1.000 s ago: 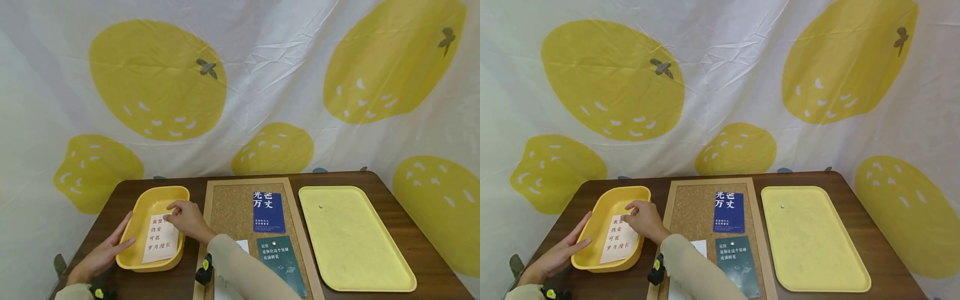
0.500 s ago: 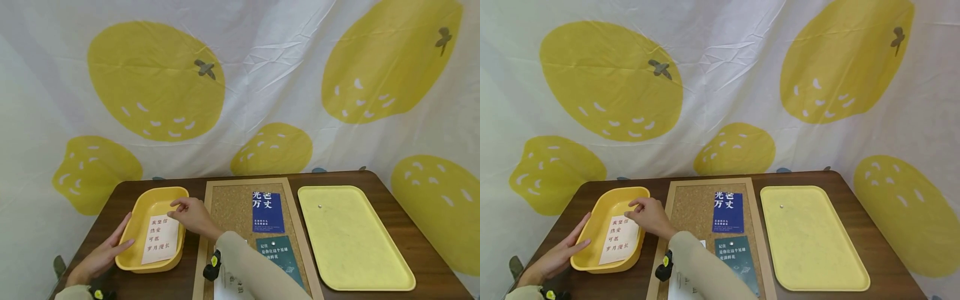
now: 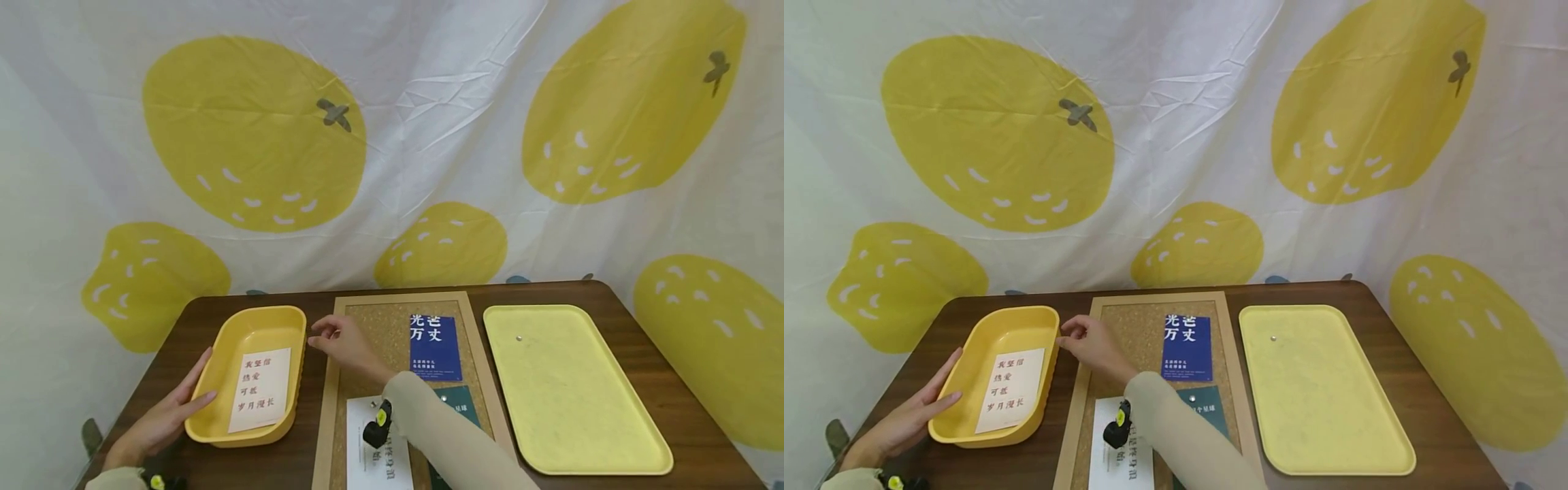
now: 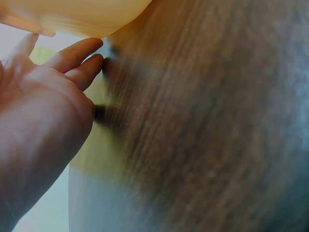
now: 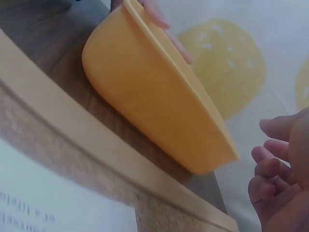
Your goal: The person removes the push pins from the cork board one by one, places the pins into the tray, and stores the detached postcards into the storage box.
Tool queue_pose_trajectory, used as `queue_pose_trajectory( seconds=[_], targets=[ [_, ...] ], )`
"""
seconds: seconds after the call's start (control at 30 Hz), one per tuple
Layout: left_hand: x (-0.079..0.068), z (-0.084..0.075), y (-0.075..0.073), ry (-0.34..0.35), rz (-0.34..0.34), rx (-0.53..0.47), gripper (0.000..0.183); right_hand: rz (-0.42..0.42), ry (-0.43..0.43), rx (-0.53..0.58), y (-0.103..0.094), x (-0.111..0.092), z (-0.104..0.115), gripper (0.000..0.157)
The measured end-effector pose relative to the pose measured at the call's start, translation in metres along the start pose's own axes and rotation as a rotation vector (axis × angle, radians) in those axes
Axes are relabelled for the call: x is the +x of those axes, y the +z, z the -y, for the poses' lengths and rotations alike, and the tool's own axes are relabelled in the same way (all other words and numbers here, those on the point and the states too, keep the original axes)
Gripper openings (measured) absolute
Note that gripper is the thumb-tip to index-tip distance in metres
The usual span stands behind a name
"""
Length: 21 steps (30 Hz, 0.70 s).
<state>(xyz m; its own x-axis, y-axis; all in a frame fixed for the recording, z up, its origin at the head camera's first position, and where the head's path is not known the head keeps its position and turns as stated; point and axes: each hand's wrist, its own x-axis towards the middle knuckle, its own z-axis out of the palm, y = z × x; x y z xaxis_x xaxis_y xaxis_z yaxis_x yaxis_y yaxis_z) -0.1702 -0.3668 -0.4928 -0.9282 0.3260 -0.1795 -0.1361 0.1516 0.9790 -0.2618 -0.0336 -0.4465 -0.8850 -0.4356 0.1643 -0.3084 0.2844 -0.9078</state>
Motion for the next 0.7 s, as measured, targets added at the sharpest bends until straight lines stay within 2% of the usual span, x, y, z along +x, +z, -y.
queue_pose_trajectory(
  seconds=[0.2,0.47,0.7],
  targets=[
    [-0.001,0.000,0.000,-0.007,0.009,-0.006,0.085,-0.021,0.020,-0.030,-0.013,-0.004,-0.004,0.025],
    [-0.002,0.000,-0.001,-0.002,0.013,0.001,0.084,-0.041,-0.004,-0.017,-0.039,-0.011,-0.017,0.022],
    [-0.001,0.001,-0.001,0.001,0.019,0.005,0.084,-0.044,0.002,-0.130,-0.075,-0.023,-0.033,0.021]
  ],
)
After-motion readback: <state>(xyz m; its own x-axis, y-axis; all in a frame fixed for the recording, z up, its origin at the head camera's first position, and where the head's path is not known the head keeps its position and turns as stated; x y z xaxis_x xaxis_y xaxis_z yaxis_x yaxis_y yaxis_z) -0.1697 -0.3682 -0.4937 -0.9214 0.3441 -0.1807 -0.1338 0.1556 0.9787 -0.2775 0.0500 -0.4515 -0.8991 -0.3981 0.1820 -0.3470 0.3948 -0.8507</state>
